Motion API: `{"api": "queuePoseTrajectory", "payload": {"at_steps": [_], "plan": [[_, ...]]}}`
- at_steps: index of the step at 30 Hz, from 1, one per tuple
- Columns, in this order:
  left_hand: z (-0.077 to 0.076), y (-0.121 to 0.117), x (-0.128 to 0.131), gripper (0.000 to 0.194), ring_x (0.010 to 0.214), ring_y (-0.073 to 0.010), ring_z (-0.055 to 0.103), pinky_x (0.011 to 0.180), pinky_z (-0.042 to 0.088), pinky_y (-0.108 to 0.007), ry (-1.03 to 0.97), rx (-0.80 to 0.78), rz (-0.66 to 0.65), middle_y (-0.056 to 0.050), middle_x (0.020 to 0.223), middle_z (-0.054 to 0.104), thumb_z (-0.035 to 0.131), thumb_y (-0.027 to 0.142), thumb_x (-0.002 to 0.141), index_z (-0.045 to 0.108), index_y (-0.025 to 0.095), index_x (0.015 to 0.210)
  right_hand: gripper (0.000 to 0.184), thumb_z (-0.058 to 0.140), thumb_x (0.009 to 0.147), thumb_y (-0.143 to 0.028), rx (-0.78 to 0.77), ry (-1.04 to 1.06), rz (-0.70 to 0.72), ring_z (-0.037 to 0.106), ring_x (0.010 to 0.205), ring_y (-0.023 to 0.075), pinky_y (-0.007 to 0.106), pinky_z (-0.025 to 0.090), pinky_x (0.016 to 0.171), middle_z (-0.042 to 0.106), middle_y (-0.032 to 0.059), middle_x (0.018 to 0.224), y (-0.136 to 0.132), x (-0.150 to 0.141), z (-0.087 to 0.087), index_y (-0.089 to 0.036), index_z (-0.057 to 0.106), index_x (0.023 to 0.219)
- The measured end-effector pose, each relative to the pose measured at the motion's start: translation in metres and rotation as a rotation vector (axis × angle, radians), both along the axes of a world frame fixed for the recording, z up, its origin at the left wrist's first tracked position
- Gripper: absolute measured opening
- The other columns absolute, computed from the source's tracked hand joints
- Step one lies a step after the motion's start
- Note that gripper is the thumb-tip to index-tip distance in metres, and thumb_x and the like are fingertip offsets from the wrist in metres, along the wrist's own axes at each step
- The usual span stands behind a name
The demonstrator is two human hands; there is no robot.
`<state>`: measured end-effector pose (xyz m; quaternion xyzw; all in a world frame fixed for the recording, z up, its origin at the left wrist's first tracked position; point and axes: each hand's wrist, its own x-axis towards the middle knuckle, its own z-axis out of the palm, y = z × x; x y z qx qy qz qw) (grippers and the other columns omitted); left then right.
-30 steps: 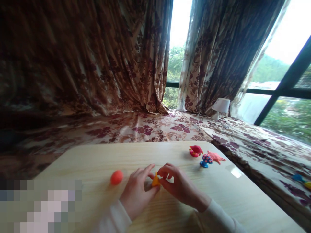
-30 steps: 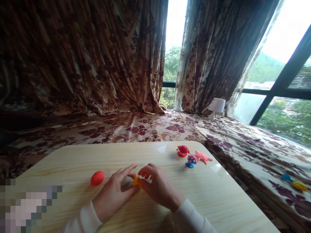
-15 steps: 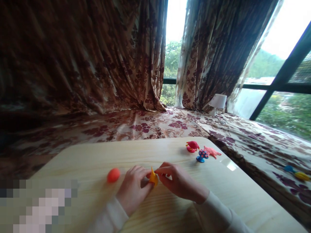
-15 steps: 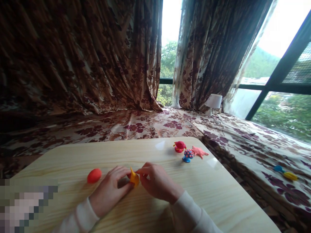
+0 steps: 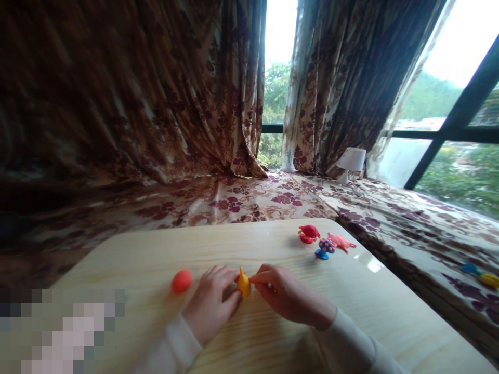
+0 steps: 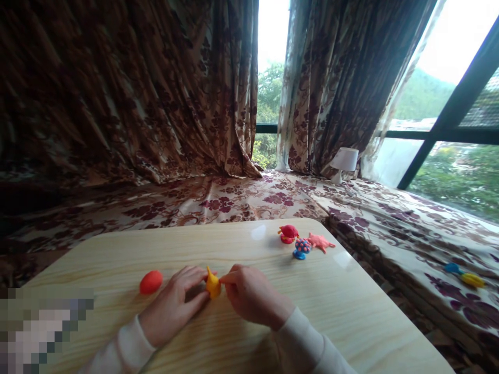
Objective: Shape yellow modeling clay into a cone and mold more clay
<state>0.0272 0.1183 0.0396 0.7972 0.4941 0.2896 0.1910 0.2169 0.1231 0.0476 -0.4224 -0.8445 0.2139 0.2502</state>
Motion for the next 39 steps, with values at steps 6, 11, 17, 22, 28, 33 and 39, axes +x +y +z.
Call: {"api": "queuePoseTrajectory", "payload": {"at_steps": [6,11,17,22,28,33,39], "plan": [[-0.001,0.0,0.0,0.015,0.092,-0.0246,0.062,0.086,0.049,-0.041,0.014,-0.007,0.046,-0.006,0.089,0.07,0.065,0.02,0.067,0.069,0.02,0.082,0.028,0.049,0.077,-0.005,-0.025,0.014,-0.032,0.057,0.064,0.0134,0.022,0.038,0.058,0.066,0.0038,0.073,0.001,-0.004,-0.001,-0.018,0.074,0.081],[-0.005,0.005,-0.004,0.029,0.098,-0.0236,0.061,0.091,0.048,-0.042,-0.025,0.004,0.053,-0.008,0.099,0.07,0.056,0.016,0.072,0.069,0.018,0.098,0.027,0.052,0.075,-0.004,-0.045,0.031,-0.07,0.057,0.064,0.0136,0.022,0.04,0.06,0.066,0.0039,0.073,0.003,-0.006,-0.002,-0.017,0.074,0.085],[-0.009,0.005,-0.005,0.033,0.101,-0.0247,0.061,0.094,0.047,-0.044,0.0,0.04,0.045,-0.008,0.102,0.071,0.057,0.017,0.071,0.07,0.018,0.101,0.018,0.056,0.077,-0.008,-0.033,0.007,-0.076,0.055,0.061,0.0121,0.021,0.037,0.057,0.064,0.0026,0.068,0.003,-0.006,-0.005,-0.015,0.072,0.075],[-0.01,0.003,-0.001,0.028,0.094,-0.0259,0.062,0.09,0.048,-0.045,-0.01,0.024,0.113,-0.008,0.095,0.072,0.066,0.023,0.068,0.07,0.018,0.096,0.019,0.054,0.079,-0.007,-0.041,-0.005,-0.053,0.054,0.061,0.011,0.02,0.035,0.057,0.064,0.0023,0.068,0.004,-0.007,-0.006,-0.014,0.07,0.073],[-0.011,0.006,-0.003,0.023,0.095,-0.0245,0.062,0.101,0.037,-0.051,-0.01,-0.046,0.106,-0.005,0.093,0.072,0.063,0.018,0.071,0.071,0.022,0.092,0.017,0.055,0.078,-0.007,-0.075,-0.019,-0.072,0.056,0.063,0.0116,0.02,0.036,0.059,0.065,0.0022,0.069,0.003,-0.008,-0.004,-0.014,0.069,0.073],[-0.011,0.003,-0.002,0.031,0.099,-0.024,0.06,0.101,0.035,-0.051,0.01,-0.048,0.073,-0.005,0.102,0.071,0.061,0.017,0.074,0.068,0.023,0.103,0.017,0.055,0.079,-0.006,-0.117,-0.022,-0.082,0.057,0.064,0.0123,0.021,0.038,0.06,0.066,0.003,0.071,0.002,-0.009,-0.002,-0.014,0.069,0.075],[-0.011,0.002,0.002,0.026,0.091,-0.0243,0.058,0.087,0.042,-0.045,0.04,0.018,0.079,-0.004,0.094,0.07,0.064,0.021,0.074,0.068,0.022,0.099,0.018,0.055,0.079,-0.004,-0.153,0.0,-0.069,0.06,0.067,0.013,0.021,0.04,0.062,0.067,0.0041,0.075,0.001,-0.009,0.001,-0.014,0.071,0.078]]}}
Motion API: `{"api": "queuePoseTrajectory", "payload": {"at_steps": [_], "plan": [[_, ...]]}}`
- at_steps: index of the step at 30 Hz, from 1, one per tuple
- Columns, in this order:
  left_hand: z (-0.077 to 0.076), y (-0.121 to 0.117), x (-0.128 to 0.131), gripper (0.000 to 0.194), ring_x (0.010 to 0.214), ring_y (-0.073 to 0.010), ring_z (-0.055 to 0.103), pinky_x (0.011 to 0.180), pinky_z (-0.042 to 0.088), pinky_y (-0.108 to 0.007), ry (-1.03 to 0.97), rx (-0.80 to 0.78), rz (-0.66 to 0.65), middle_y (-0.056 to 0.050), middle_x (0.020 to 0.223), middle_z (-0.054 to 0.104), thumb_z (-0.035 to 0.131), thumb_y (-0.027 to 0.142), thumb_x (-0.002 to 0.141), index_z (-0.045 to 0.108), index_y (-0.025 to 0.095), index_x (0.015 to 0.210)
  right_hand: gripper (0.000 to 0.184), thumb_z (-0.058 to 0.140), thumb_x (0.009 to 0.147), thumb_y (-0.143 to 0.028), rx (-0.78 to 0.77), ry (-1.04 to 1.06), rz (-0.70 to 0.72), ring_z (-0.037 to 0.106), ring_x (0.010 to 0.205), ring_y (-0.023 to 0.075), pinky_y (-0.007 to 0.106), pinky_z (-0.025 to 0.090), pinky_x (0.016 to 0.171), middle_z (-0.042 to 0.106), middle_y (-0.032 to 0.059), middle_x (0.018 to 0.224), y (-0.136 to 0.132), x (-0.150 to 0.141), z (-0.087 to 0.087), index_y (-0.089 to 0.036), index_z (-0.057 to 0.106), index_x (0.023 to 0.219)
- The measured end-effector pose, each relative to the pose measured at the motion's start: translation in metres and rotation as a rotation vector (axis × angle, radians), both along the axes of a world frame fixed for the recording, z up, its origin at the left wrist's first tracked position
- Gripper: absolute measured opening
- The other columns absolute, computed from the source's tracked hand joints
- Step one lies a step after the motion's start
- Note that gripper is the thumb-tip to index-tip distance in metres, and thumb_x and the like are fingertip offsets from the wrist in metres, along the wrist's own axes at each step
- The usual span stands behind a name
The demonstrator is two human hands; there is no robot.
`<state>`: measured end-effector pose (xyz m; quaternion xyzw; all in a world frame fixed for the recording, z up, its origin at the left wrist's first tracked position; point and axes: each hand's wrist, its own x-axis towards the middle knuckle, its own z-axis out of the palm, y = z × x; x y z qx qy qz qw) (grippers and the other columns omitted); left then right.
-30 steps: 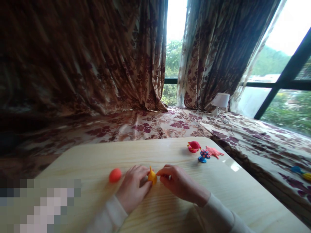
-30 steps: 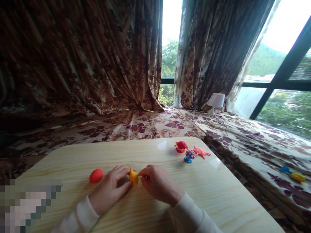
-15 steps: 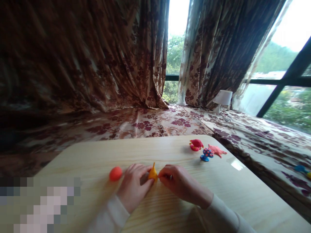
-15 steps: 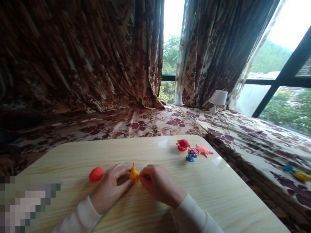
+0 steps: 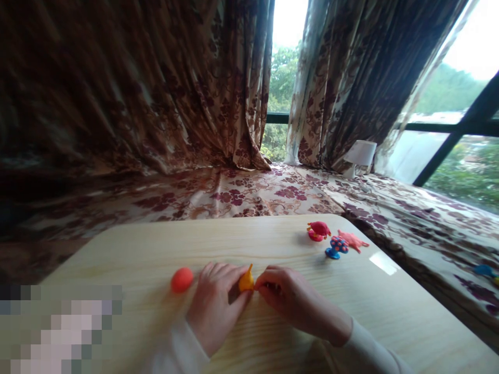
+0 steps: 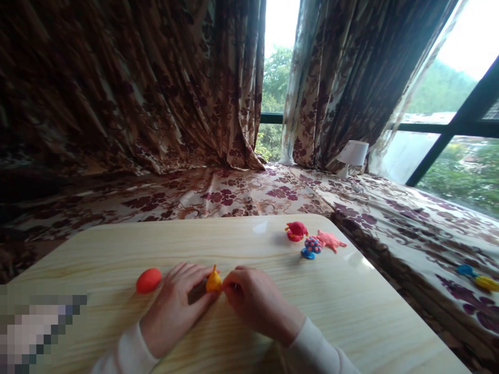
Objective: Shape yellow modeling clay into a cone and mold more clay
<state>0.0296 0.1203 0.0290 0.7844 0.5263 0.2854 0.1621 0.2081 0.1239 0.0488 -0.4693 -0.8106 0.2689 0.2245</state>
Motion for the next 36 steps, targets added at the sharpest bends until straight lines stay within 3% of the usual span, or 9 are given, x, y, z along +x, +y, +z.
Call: {"api": "queuePoseTrajectory", "payload": {"at_steps": [14,22,27,31,36], "plan": [[-0.002,0.001,0.003,0.027,0.092,-0.0238,0.058,0.086,0.043,-0.042,0.004,-0.025,0.019,-0.003,0.094,0.068,0.066,0.02,0.07,0.067,0.022,0.098,0.019,0.054,0.079,-0.005,0.064,-0.02,-0.017,0.058,0.066,0.0121,0.02,0.038,0.061,0.066,0.0034,0.073,0.002,0.003,-0.008,-0.015,0.07,0.074],[-0.001,-0.002,0.01,0.013,0.084,-0.0231,0.057,0.086,0.04,-0.044,0.072,0.07,0.05,-0.002,0.082,0.066,0.063,0.02,0.073,0.065,0.021,0.086,0.02,0.053,0.08,-0.006,0.063,-0.017,-0.017,0.059,0.066,0.0125,0.021,0.038,0.062,0.066,0.0039,0.073,0.002,0.002,-0.008,-0.015,0.07,0.075],[0.0,-0.001,0.009,0.017,0.089,-0.0235,0.058,0.094,0.036,-0.048,0.082,0.04,0.036,-0.002,0.088,0.068,0.062,0.018,0.073,0.067,0.022,0.089,0.021,0.052,0.081,-0.005,0.071,-0.009,-0.011,0.059,0.066,0.0125,0.021,0.039,0.062,0.066,0.0038,0.072,0.002,0.003,-0.007,-0.015,0.07,0.075],[0.001,-0.002,0.003,0.033,0.092,-0.0251,0.059,0.089,0.043,-0.045,0.0,0.0,0.091,-0.003,0.094,0.07,0.068,0.021,0.066,0.067,0.024,0.099,0.021,0.051,0.081,-0.006,0.071,-0.001,-0.007,0.059,0.067,0.0127,0.021,0.04,0.063,0.066,0.004,0.074,0.001,0.003,-0.006,-0.015,0.07,0.076],[0.002,-0.001,-0.003,0.027,0.095,-0.0249,0.06,0.089,0.045,-0.044,-0.038,-0.01,0.04,-0.004,0.095,0.07,0.062,0.016,0.07,0.07,0.024,0.094,0.021,0.054,0.076,-0.006,0.061,-0.005,-0.049,0.059,0.066,0.0131,0.022,0.04,0.063,0.065,0.0034,0.076,0.0,0.002,-0.009,-0.016,0.07,0.086]]}}
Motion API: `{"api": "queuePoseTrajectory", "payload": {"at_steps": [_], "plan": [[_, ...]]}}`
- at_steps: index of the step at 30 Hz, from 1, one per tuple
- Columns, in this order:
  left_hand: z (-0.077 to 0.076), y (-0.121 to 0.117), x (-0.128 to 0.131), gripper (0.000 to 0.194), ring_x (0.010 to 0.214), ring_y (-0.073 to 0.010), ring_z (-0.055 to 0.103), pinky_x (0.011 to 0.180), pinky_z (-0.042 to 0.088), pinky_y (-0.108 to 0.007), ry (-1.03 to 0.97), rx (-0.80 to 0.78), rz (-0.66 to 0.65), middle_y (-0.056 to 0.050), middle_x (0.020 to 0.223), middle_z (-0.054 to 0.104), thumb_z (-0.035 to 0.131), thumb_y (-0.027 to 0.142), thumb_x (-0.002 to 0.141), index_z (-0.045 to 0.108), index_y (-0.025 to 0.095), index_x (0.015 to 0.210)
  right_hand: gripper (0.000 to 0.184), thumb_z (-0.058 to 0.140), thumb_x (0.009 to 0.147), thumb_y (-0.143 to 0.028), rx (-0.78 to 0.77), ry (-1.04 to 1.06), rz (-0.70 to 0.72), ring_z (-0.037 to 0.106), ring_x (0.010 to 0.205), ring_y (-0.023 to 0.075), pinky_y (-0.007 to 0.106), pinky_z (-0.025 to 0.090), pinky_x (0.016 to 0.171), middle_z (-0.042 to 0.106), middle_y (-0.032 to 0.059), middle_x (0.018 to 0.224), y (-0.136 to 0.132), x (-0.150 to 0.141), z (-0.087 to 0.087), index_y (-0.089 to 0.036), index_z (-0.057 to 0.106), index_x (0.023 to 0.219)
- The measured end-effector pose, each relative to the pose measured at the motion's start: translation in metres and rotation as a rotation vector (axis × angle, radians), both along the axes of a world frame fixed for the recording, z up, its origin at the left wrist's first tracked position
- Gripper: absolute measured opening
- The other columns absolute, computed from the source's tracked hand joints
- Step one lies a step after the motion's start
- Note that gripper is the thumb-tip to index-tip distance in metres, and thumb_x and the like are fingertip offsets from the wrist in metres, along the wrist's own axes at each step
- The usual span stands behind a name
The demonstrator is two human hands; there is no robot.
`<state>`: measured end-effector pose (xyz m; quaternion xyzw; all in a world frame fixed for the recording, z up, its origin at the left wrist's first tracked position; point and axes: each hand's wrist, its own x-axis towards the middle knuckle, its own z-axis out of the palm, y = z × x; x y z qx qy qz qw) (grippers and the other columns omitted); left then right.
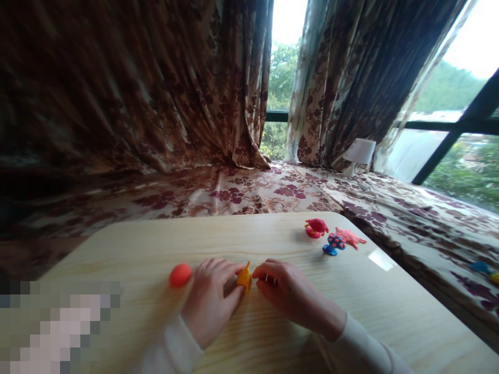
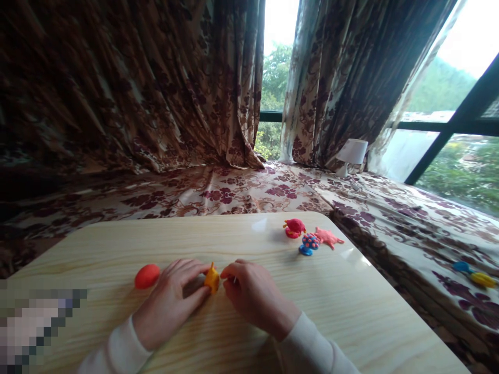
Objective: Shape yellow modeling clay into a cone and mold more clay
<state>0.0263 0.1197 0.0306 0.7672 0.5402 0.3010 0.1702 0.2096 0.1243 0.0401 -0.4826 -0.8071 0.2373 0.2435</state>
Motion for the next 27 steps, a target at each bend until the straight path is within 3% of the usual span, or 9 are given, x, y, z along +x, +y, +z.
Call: {"api": "queuePoseTrajectory", "payload": {"at_steps": [4,11,20,27], "plan": [[-0.001,0.004,-0.003,0.03,0.1,-0.0252,0.059,0.093,0.044,-0.045,-0.032,-0.032,0.021,-0.007,0.099,0.069,0.062,0.015,0.069,0.071,0.022,0.097,0.032,0.061,0.071,-0.01,-0.029,0.033,-0.04,0.058,0.063,0.0114,0.021,0.04,0.06,0.065,0.0013,0.08,0.003,-0.004,-0.007,-0.019,0.066,0.101],[0.003,0.008,-0.004,0.029,0.096,-0.0235,0.059,0.092,0.045,-0.044,-0.057,-0.077,-0.018,-0.005,0.093,0.071,0.064,0.012,0.065,0.072,0.022,0.091,0.013,0.065,0.073,-0.015,0.0,-0.026,-0.026,0.053,0.059,0.0098,0.02,0.035,0.055,0.062,-0.0004,0.075,0.005,-0.012,-0.007,-0.019,0.067,0.085],[0.002,0.006,-0.006,0.033,0.097,-0.0237,0.059,0.093,0.045,-0.043,-0.063,-0.074,-0.013,-0.004,0.095,0.072,0.064,0.012,0.064,0.072,0.023,0.093,0.014,0.062,0.073,-0.014,0.029,-0.037,0.009,0.054,0.061,0.0098,0.019,0.036,0.056,0.061,-0.0006,0.078,0.003,-0.012,-0.006,-0.019,0.065,0.086],[0.005,0.006,-0.004,0.022,0.093,-0.023,0.061,0.09,0.046,-0.041,-0.047,-0.07,-0.019,-0.004,0.089,0.072,0.064,0.013,0.065,0.073,0.022,0.084,0.012,0.063,0.073,-0.014,0.047,-0.104,-0.027,0.054,0.064,0.0119,0.021,0.035,0.057,0.061,0.0015,0.078,0.0,-0.017,-0.006,-0.017,0.065,0.084]]}}
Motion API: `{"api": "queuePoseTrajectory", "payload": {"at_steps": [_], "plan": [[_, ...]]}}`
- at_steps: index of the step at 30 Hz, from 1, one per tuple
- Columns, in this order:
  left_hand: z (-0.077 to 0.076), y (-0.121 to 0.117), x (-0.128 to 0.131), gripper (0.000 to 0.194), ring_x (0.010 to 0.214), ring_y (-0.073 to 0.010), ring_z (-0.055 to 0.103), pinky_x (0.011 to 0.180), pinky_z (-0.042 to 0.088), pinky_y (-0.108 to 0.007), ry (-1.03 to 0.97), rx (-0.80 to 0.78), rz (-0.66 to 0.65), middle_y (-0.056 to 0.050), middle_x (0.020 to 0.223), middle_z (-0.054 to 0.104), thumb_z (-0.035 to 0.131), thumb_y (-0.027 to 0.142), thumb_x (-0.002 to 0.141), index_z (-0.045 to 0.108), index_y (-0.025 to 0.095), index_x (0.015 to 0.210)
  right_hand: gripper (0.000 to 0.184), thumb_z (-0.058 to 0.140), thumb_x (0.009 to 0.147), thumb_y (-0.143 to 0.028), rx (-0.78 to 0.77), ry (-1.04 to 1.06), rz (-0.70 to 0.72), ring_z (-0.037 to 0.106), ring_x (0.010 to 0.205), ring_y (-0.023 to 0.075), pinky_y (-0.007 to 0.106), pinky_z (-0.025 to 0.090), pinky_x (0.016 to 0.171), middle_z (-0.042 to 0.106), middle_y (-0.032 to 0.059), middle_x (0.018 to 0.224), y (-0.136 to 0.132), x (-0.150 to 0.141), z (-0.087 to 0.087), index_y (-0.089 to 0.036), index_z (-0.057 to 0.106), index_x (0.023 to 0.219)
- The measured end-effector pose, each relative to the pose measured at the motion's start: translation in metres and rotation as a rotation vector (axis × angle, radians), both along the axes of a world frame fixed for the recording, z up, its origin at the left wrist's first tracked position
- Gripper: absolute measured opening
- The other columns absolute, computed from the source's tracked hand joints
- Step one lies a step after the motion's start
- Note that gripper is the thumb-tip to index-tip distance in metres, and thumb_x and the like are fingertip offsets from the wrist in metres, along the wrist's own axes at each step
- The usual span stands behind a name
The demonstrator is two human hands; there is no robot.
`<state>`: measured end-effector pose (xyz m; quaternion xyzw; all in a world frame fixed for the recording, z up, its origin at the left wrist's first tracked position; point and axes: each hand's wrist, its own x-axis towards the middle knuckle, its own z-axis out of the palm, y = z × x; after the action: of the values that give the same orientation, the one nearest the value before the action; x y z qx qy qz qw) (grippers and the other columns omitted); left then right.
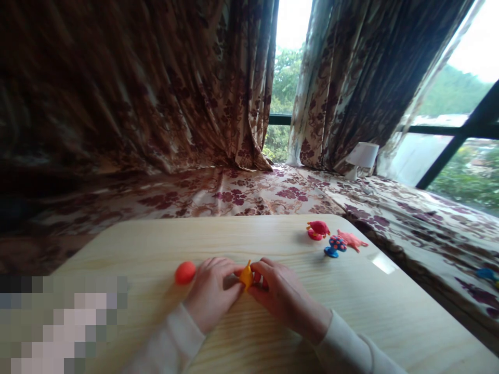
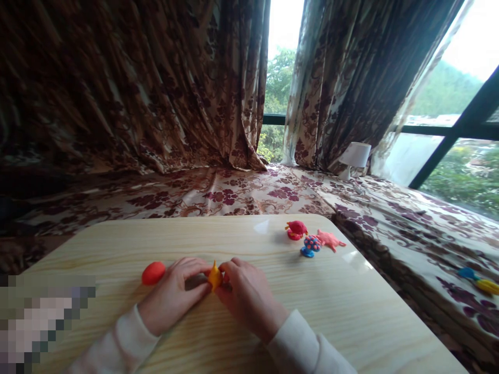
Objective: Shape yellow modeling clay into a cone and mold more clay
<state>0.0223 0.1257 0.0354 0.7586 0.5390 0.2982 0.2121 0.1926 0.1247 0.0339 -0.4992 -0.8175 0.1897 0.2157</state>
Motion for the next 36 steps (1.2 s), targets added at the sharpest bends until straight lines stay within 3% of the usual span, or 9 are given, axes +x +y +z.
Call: {"api": "queuePoseTrajectory", "payload": {"at_steps": [5,8,12,26,34,36], "plan": [[0.0,-0.001,-0.001,0.024,0.094,-0.0234,0.06,0.09,0.044,-0.041,0.018,-0.007,-0.03,-0.004,0.09,0.072,0.062,0.013,0.068,0.073,0.022,0.088,0.013,0.063,0.073,-0.013,-0.011,0.035,0.042,0.055,0.064,0.0117,0.021,0.038,0.058,0.061,0.0014,0.079,0.0,0.005,0.004,-0.017,0.065,0.085],[0.002,-0.002,-0.001,0.025,0.092,-0.0235,0.06,0.088,0.044,-0.041,0.034,-0.012,-0.032,-0.004,0.089,0.071,0.061,0.012,0.068,0.072,0.022,0.088,0.018,0.061,0.077,-0.015,-0.05,0.19,0.074,0.056,0.062,0.0096,0.02,0.042,0.057,0.062,0.0016,0.084,0.003,0.011,0.008,-0.018,0.066,0.095],[0.006,-0.003,0.001,0.022,0.093,-0.0244,0.059,0.087,0.044,-0.041,0.048,-0.032,-0.02,-0.004,0.088,0.071,0.063,0.015,0.069,0.072,0.023,0.087,0.015,0.055,0.085,-0.018,0.048,0.363,0.038,0.056,0.062,0.0099,0.021,0.044,0.057,0.062,0.0021,0.081,0.005,0.012,0.013,-0.017,0.067,0.095],[0.003,-0.003,0.001,0.017,0.094,-0.0241,0.06,0.089,0.044,-0.04,0.05,-0.029,-0.002,-0.003,0.091,0.071,0.065,0.016,0.068,0.071,0.022,0.083,0.015,0.055,0.085,-0.011,0.151,0.369,0.055,0.055,0.065,0.01,0.021,0.04,0.06,0.059,0.0003,0.074,0.006,-0.004,0.014,-0.016,0.067,0.079],[0.002,-0.003,0.002,0.017,0.094,-0.0248,0.06,0.09,0.044,-0.041,0.061,-0.035,0.018,-0.004,0.091,0.071,0.066,0.017,0.068,0.071,0.022,0.083,0.013,0.055,0.085,-0.013,0.167,0.422,0.065,0.056,0.066,0.0103,0.021,0.043,0.061,0.06,0.0003,0.074,0.007,-0.005,0.017,-0.017,0.066,0.078],[0.003,-0.003,0.002,0.019,0.095,-0.0252,0.06,0.09,0.045,-0.042,0.046,-0.052,0.026,-0.005,0.092,0.071,0.066,0.019,0.068,0.072,0.022,0.086,0.01,0.057,0.085,-0.017,0.171,0.448,0.057,0.056,0.065,0.0107,0.021,0.045,0.06,0.06,0.0005,0.075,0.006,-0.003,0.019,-0.017,0.066,0.088]]}}
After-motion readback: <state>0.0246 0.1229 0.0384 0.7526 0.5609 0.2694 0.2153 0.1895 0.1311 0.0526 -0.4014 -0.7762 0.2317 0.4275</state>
